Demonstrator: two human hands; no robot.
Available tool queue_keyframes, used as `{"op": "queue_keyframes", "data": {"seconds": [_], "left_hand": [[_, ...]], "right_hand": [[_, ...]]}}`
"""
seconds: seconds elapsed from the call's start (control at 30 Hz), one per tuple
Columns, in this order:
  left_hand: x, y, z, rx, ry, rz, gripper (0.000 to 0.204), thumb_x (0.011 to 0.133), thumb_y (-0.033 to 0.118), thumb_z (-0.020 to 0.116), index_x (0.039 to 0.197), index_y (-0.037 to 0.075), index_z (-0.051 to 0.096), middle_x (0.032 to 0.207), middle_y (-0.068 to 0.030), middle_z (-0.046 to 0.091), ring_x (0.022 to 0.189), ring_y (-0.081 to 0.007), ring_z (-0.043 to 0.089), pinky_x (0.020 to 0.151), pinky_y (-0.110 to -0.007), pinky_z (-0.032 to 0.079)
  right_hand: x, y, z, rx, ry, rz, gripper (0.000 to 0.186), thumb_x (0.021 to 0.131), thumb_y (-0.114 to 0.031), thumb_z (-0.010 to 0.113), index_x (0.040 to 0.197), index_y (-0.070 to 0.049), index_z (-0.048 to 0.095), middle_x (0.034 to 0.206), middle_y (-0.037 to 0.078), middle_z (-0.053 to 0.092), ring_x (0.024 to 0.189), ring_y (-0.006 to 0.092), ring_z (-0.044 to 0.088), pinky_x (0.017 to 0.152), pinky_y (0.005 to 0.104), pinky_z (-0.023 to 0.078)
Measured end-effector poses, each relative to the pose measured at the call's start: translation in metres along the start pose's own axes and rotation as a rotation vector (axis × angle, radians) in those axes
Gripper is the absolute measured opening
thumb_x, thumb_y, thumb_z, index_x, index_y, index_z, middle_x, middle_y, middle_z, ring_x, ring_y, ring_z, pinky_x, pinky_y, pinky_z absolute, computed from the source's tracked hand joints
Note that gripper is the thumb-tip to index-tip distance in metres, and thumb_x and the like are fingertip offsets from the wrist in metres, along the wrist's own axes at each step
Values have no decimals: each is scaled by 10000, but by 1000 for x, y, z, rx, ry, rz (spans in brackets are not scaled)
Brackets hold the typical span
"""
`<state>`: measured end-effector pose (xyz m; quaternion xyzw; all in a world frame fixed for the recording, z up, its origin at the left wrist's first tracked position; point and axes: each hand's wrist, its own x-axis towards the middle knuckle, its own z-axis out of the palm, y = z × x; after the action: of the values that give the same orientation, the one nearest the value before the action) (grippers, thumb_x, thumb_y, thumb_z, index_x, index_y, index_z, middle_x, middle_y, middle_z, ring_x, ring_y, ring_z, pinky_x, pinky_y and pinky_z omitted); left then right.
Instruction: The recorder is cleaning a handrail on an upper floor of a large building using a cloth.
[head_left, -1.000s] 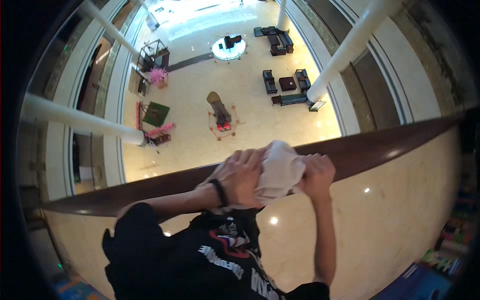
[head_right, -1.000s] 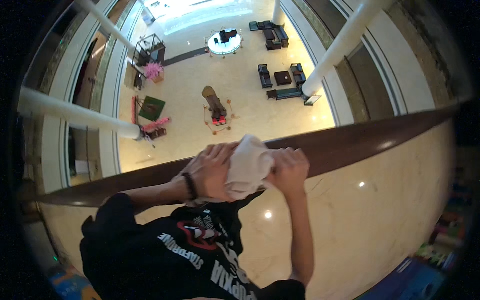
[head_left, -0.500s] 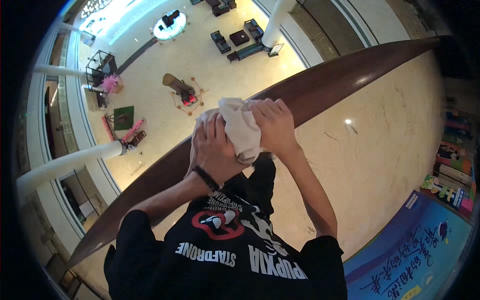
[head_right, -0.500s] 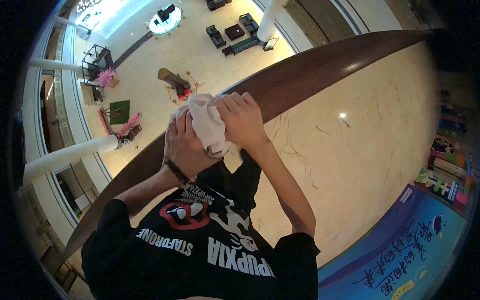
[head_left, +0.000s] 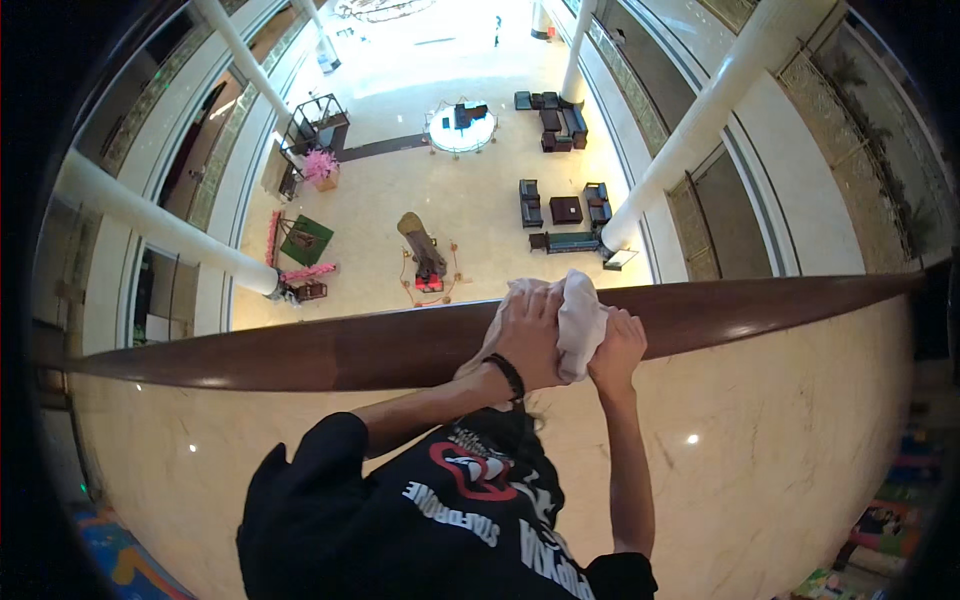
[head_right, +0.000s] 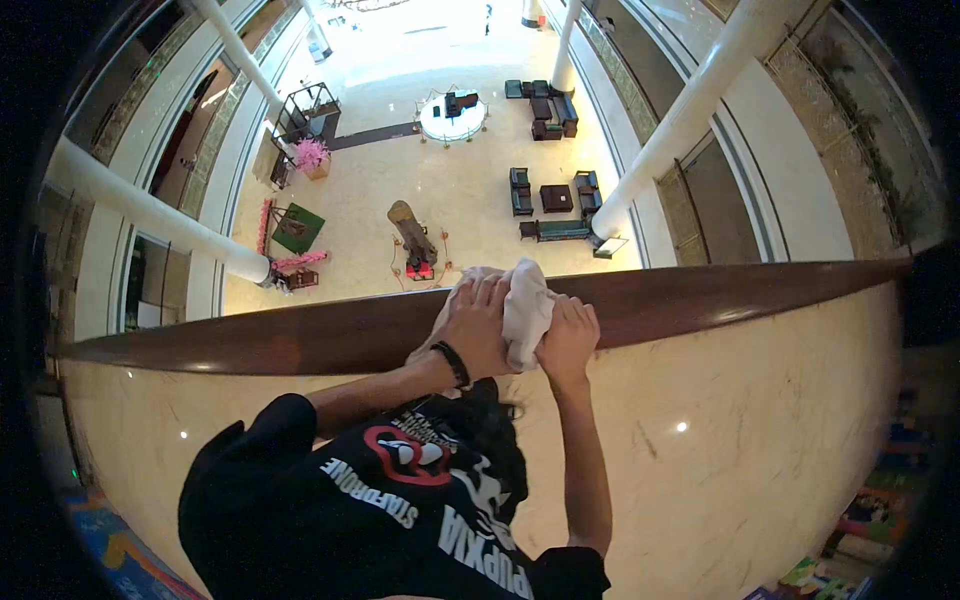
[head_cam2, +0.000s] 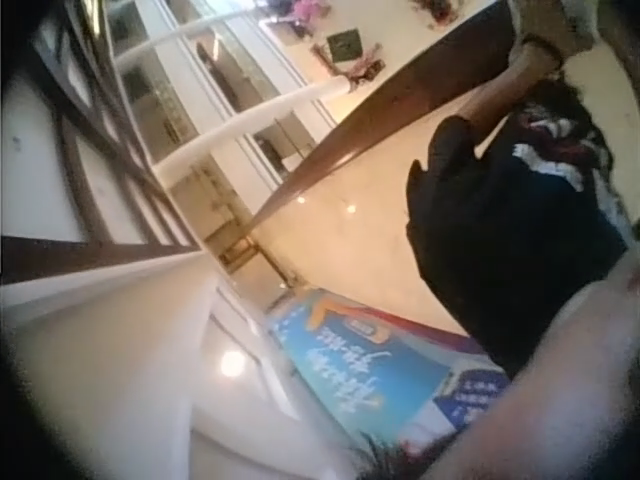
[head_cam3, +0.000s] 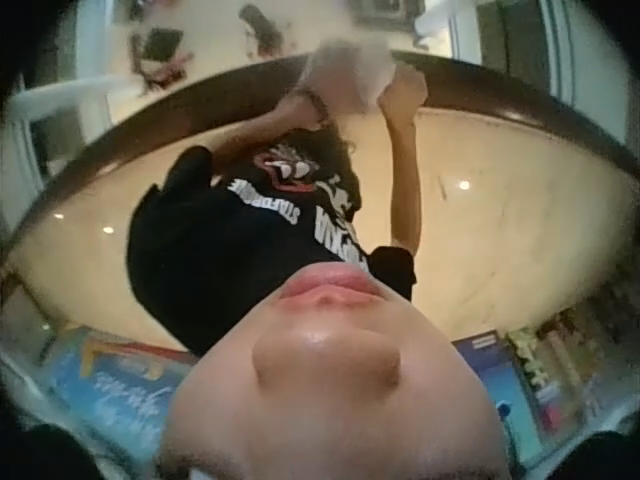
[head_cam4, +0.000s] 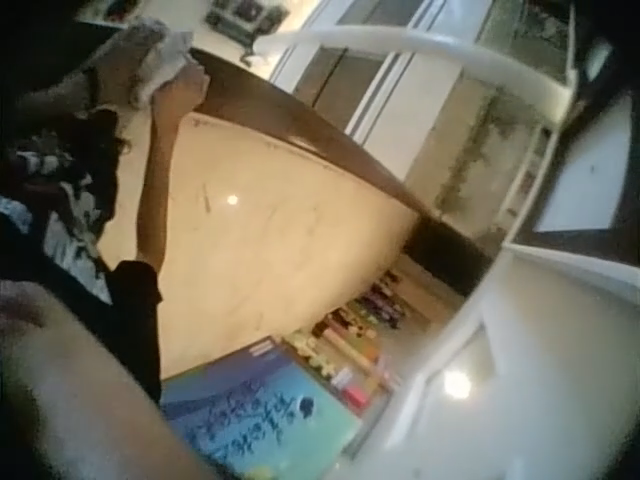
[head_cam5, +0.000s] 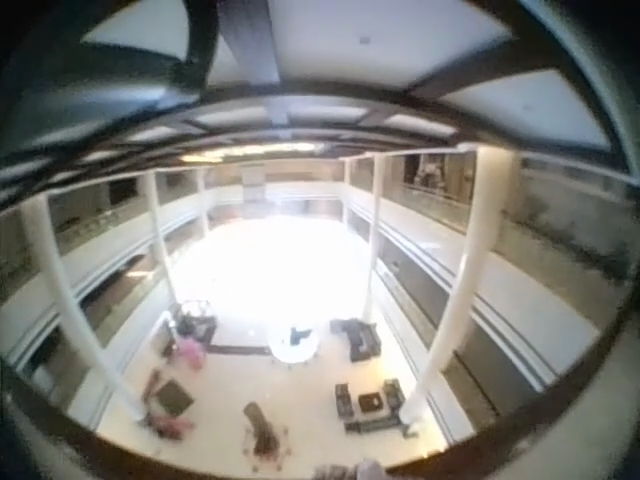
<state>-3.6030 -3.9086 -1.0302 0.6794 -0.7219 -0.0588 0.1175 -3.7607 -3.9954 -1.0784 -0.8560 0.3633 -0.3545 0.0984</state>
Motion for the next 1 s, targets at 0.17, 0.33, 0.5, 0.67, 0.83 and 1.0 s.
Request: {"op": "queue_keyframes", "data": {"seconds": [0.17, 0.33, 0.5, 0.67, 0.83, 1.0], "left_hand": [[27, 25, -10, 15, -146, 17, 1130, 600, 596, 830, 1435, -73, 467, 1495, -239, 436, 1396, -399, 401, 1152, -613, 303], [76, 57, -9, -74, -49, 36, 1169, 599, 647, 819, 1459, -48, 442, 1481, -235, 454, 1369, -404, 432, 1136, -605, 317], [75, 48, -40, -161, -196, -25, 1125, 622, 665, 805, 1434, -45, 484, 1483, -218, 450, 1359, -400, 427, 1131, -613, 308], [77, 19, -71, -61, -48, 18, 1200, 607, 667, 831, 1504, -10, 413, 1499, -195, 446, 1376, -380, 416, 1131, -640, 294], [100, 16, -128, -174, -101, 5, 1253, 558, 671, 862, 1525, 27, 395, 1508, -195, 436, 1388, -369, 405, 1141, -625, 281], [103, 15, -193, -78, -109, 27, 1232, 606, 651, 852, 1533, 2, 366, 1526, -217, 400, 1397, -377, 388, 1153, -602, 264]], "right_hand": [[5, 76, -42, -65, 47, 9, 207, 738, -199, 732, 764, -68, 574, 753, 138, 575, 718, 382, 558, 643, 482, 417], [33, 139, -91, -143, 98, 87, 276, 799, -308, 709, 806, -54, 599, 799, 134, 600, 718, 359, 575, 648, 454, 426], [31, 63, -62, -5, 105, 32, 197, 781, -232, 695, 809, -62, 600, 811, 130, 622, 745, 343, 605, 665, 441, 448], [97, 89, -82, -113, -11, -21, 207, 702, -222, 712, 794, -75, 598, 800, 98, 632, 770, 315, 622, 672, 430, 453], [153, 86, -127, -221, -5, -33, 170, 694, -139, 670, 726, -67, 519, 687, 94, 505, 660, 316, 548, 611, 432, 407], [190, 13, -138, -177, 103, 33, 142, 671, -33, 615, 718, -70, 486, 668, 95, 470, 629, 305, 515, 582, 426, 383]]}}
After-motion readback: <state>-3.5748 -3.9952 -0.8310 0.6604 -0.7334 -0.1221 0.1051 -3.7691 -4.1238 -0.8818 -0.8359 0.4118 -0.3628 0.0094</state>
